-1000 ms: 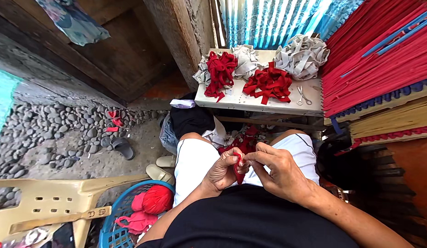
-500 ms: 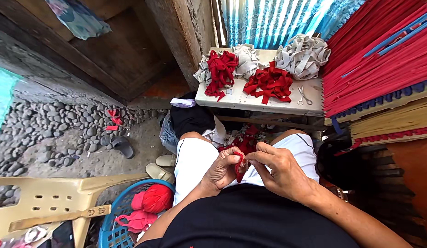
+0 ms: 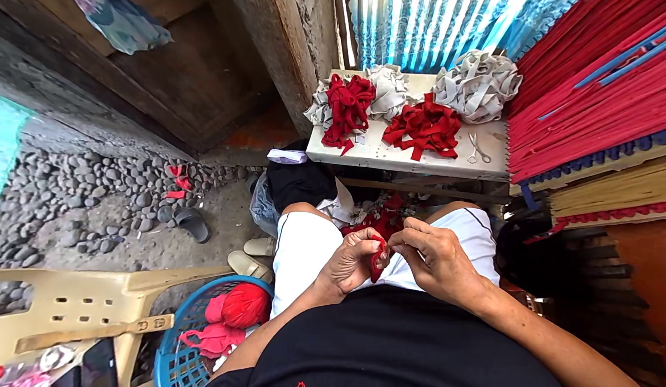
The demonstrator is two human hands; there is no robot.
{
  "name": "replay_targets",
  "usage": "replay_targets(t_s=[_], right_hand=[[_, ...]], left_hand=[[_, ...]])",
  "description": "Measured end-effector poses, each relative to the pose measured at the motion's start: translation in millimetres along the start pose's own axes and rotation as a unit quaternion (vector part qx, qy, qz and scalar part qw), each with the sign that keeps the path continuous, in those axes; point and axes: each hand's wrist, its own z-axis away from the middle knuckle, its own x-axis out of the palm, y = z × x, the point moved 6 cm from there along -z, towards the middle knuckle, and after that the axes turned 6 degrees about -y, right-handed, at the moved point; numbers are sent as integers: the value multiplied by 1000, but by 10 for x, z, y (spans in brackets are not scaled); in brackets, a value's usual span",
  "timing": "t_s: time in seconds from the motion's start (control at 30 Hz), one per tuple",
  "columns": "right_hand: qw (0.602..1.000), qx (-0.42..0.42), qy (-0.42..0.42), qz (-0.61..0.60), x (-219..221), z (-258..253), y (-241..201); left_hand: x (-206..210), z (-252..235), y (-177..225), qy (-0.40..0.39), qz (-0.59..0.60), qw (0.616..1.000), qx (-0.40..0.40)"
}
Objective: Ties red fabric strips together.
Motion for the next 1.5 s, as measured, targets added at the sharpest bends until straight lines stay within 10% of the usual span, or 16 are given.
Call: replay_targets(t_s=[0.6,1.5], right_hand=[[997,43,6,-64,84,11,105],[987,13,71,-141,213,-39,329]], left_hand=[[-9,6,-48,11,14,1000,-16],[-60,53,155,220,-317,912,141]])
